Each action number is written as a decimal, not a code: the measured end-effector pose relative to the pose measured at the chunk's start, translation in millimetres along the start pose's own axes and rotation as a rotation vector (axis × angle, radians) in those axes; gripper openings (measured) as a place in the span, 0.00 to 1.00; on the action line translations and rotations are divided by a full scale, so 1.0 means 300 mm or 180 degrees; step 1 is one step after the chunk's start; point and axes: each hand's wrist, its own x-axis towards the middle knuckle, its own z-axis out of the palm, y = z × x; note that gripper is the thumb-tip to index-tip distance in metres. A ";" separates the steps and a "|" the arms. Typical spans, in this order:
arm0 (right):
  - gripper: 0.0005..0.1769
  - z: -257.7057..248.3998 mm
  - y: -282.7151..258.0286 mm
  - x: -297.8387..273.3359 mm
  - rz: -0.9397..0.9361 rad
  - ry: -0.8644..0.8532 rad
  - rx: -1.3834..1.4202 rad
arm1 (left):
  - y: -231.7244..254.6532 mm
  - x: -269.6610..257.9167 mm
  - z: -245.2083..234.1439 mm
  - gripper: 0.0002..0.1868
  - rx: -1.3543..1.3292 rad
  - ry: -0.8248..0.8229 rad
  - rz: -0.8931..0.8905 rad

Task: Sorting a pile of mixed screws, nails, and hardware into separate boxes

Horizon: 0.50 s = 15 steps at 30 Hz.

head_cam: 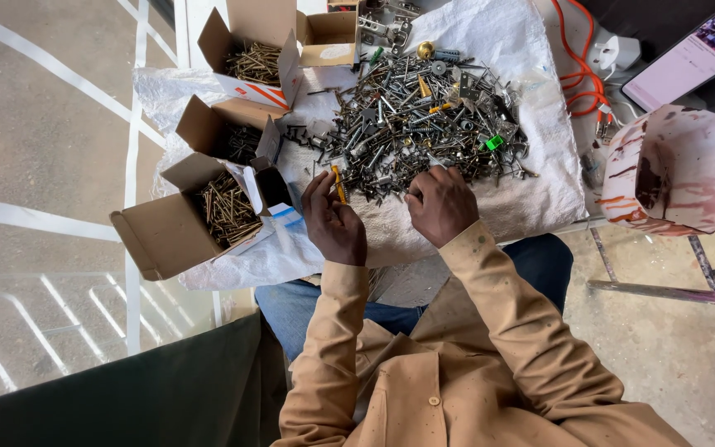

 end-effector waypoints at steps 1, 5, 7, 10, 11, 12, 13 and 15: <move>0.08 0.009 0.002 0.004 -0.0006 -0.0006 0.0004 | 0.001 -0.002 -0.002 0.27 0.0007 0.0006 -0.0001; 0.06 0.018 0.025 0.013 -0.0136 -0.0039 0.0165 | 0.000 0.001 0.001 0.27 -0.0003 0.0011 0.0010; 0.05 0.019 0.035 0.014 -0.0174 -0.0029 0.0269 | -0.005 -0.002 -0.008 0.26 0.0001 0.0000 -0.0016; 0.04 0.001 0.047 0.012 -0.0080 0.0211 0.0574 | -0.014 -0.004 -0.004 0.26 -0.0021 -0.0049 0.0025; 0.05 -0.016 0.040 0.010 0.0004 0.0360 0.0820 | -0.012 -0.003 -0.003 0.25 -0.0043 -0.0031 0.0037; 0.08 -0.033 0.031 0.011 0.0080 0.0518 0.1070 | -0.011 0.002 -0.003 0.25 -0.0063 -0.0012 0.0056; 0.08 -0.065 0.029 0.005 0.0118 0.0559 0.1050 | -0.010 0.003 -0.001 0.25 -0.0101 -0.0056 0.0063; 0.13 -0.124 0.019 -0.004 0.0283 0.0735 0.1291 | -0.010 0.006 -0.003 0.24 -0.0026 -0.0064 0.0108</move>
